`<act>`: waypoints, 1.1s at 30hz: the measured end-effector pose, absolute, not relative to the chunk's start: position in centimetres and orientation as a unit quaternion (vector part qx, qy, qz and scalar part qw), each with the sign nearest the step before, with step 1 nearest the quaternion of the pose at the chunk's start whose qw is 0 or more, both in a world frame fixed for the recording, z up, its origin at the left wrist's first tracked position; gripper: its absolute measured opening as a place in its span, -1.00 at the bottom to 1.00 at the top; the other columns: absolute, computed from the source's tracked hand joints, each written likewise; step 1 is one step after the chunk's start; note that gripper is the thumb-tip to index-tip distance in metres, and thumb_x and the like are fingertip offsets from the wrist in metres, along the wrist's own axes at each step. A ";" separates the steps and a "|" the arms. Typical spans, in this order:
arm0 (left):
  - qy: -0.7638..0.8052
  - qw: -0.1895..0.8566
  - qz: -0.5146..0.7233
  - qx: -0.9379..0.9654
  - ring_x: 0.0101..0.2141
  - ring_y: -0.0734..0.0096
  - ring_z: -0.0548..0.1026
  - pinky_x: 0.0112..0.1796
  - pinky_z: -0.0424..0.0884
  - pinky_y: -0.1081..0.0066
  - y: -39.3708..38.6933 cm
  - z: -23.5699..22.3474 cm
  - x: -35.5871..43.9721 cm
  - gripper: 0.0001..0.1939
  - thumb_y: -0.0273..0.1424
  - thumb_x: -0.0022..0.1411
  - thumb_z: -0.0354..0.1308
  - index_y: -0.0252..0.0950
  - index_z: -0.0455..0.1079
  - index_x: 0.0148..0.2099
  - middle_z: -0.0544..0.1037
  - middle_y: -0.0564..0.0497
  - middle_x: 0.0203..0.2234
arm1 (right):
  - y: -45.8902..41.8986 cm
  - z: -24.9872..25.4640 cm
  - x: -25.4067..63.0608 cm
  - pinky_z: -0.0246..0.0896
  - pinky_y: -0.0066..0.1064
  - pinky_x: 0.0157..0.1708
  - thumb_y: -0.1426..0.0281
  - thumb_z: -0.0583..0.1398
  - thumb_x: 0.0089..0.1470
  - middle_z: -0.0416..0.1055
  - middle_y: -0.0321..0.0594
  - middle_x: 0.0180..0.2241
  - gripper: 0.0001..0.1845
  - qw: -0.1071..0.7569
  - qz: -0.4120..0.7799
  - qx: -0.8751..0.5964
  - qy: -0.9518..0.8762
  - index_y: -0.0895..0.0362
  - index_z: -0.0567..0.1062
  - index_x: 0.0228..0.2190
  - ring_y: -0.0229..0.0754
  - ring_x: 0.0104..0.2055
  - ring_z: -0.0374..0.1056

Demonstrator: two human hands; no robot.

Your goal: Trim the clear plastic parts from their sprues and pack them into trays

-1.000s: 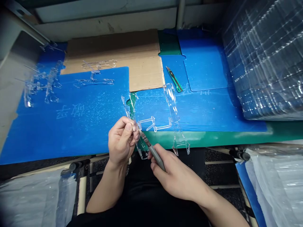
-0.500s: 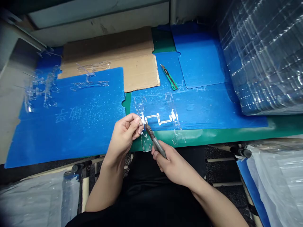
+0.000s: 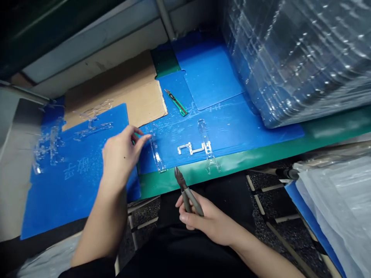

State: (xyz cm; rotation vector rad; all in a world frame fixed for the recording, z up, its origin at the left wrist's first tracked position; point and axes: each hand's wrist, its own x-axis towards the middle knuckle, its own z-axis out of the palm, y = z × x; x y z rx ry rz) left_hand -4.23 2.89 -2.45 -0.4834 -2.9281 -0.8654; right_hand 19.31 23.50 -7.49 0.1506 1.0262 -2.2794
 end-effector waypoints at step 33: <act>-0.654 -0.272 -0.700 -0.085 -0.69 0.68 0.27 -0.58 0.19 0.61 4.3 -5.0 4.3 -0.57 -0.06 0.46 0.31 -0.30 0.44 -0.30 0.49 0.12 -0.65 | 24.3 -3.9 17.0 0.23 -0.15 0.06 -0.08 0.12 0.49 0.43 -0.23 -0.09 -0.59 0.277 -0.657 0.052 0.700 -0.01 0.42 -0.01 -0.03 -0.03 0.36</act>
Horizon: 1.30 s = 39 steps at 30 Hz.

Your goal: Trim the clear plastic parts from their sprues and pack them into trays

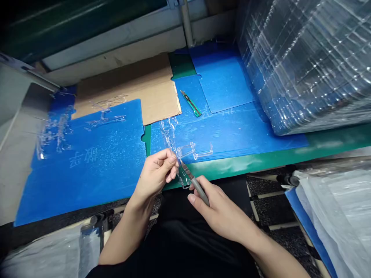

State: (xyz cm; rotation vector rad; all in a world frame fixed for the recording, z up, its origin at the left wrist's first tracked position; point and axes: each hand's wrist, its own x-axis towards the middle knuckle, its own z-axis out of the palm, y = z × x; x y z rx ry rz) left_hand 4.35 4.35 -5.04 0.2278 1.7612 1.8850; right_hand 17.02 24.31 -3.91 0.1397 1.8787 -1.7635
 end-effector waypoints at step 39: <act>0.794 0.351 0.490 0.085 -0.68 0.57 0.27 -0.52 0.17 0.48 9.6 -5.0 1.5 -0.43 0.04 0.46 0.22 -0.28 0.38 -0.47 0.42 0.10 -0.71 | 26.8 -8.8 17.1 -0.28 -0.53 -0.54 0.09 0.42 0.28 0.06 -0.47 -0.45 -0.54 0.266 -0.912 0.159 0.268 0.11 0.35 -0.22 -0.42 -0.49 -0.17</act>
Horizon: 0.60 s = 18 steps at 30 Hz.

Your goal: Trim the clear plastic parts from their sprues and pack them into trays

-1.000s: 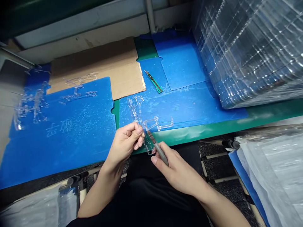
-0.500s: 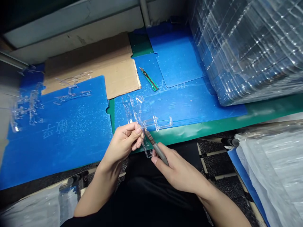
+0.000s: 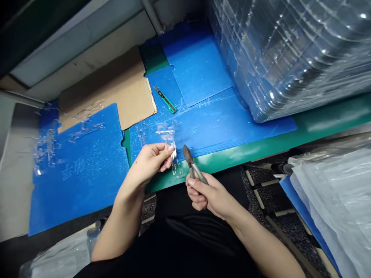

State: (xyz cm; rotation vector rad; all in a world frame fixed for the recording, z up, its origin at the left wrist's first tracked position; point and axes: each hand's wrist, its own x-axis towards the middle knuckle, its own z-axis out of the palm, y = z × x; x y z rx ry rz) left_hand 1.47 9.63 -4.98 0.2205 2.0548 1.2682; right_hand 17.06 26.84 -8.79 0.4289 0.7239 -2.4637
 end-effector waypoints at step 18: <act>0.948 0.067 0.138 0.280 -0.02 -0.05 0.65 -0.01 0.47 0.14 19.9 -2.9 -4.9 -0.58 -0.32 0.50 0.25 -0.33 0.40 0.30 0.67 -0.28 -0.05 | 28.3 -7.3 21.4 -0.16 -0.42 -0.47 0.16 0.39 0.30 0.11 -0.39 -0.42 -0.70 0.143 -0.919 0.171 0.324 0.08 0.49 -0.15 -0.34 -0.47 -0.08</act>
